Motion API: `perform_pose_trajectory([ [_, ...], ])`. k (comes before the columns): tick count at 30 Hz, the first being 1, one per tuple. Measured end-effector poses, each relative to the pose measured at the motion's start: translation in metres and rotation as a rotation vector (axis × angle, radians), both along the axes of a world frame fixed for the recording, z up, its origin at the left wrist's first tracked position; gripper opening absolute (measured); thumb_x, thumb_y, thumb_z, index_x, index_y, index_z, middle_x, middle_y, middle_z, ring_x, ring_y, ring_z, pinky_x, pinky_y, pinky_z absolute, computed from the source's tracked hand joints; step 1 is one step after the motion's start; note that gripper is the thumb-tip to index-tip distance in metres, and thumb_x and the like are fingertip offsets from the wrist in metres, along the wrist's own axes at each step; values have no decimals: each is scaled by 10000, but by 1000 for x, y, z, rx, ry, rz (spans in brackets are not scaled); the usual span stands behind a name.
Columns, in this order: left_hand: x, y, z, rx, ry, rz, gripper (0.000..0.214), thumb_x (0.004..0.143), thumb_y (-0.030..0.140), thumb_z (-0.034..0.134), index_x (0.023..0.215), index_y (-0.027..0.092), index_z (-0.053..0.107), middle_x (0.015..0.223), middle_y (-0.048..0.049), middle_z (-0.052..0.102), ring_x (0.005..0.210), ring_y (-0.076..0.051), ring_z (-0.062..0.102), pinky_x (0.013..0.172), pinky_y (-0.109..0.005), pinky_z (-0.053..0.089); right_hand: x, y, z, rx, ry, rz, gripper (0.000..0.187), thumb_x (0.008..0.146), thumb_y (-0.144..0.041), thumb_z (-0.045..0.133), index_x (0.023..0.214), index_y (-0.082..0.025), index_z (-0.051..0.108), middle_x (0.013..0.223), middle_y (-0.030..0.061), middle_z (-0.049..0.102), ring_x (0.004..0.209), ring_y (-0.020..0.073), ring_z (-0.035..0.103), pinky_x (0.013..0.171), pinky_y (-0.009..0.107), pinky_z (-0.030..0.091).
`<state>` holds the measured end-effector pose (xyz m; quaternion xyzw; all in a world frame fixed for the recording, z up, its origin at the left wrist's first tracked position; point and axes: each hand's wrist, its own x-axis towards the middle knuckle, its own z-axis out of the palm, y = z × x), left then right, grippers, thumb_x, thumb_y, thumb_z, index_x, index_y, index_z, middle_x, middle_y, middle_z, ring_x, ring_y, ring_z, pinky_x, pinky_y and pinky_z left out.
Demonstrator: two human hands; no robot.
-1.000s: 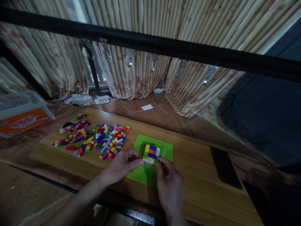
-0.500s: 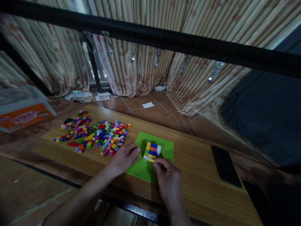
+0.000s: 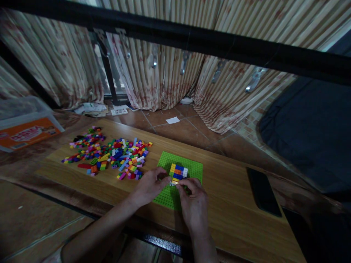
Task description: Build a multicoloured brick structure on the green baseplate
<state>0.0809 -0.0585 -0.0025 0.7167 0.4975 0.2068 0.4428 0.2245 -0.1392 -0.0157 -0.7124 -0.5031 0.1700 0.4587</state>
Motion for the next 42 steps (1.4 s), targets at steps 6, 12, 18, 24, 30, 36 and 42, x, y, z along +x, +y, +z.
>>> perform_pose_trajectory([
  [6, 5, -1, 1, -17, 79, 47, 343, 797, 439, 626, 1012, 173, 656, 878, -71, 711, 807, -226, 658, 645, -286, 449, 0, 3, -3, -20, 82, -57, 127, 761, -342, 682, 773, -219, 710, 837, 20, 669, 776, 184, 627, 734, 311, 466],
  [12, 8, -3, 1, -17, 88, 89, 348, 784, 438, 636, 1019, 183, 663, 860, -63, 712, 802, -220, 659, 643, -283, 442, -1, 3, -5, 8, 109, -60, 116, 750, -329, 685, 739, -217, 713, 811, 13, 663, 776, 182, 624, 734, 307, 461],
  [18, 11, -4, -2, -17, 70, 126, 334, 761, 434, 646, 984, 187, 675, 830, -55, 711, 779, -216, 654, 629, -282, 428, 0, 2, -7, 22, 62, -48, 113, 765, -313, 674, 706, -225, 712, 782, 6, 657, 753, 168, 618, 735, 301, 458],
  [24, 12, -6, -5, -4, 39, 146, 291, 755, 415, 658, 940, 192, 686, 818, -49, 707, 748, -200, 645, 607, -269, 408, 0, 1, -9, 45, 64, -42, 139, 769, -340, 678, 714, -218, 717, 787, 19, 667, 762, 179, 626, 751, 319, 466],
  [30, 0, -4, -1, 12, -85, 101, 310, 804, 423, 613, 962, 165, 680, 709, -38, 662, 649, -184, 607, 572, -268, 392, 3, -1, 3, 127, 120, -161, 194, 752, -385, 703, 789, -196, 730, 818, 43, 701, 760, 188, 629, 727, 323, 476],
  [36, -21, 20, 1, 69, -432, 219, 226, 826, 379, 580, 846, 170, 666, 652, -4, 611, 592, -136, 551, 537, -230, 394, -31, 3, 14, 282, 167, -317, 220, 808, -391, 656, 848, -182, 709, 831, 49, 708, 749, 179, 637, 737, 319, 488],
  [42, -35, 31, 17, -64, -751, 433, 224, 763, 379, 668, 787, 159, 630, 592, 33, 559, 512, -85, 481, 473, -185, 360, -98, 16, 16, 85, 164, 157, 212, 896, -340, 533, 856, -208, 695, 795, 21, 677, 730, 153, 605, 686, 268, 453],
])
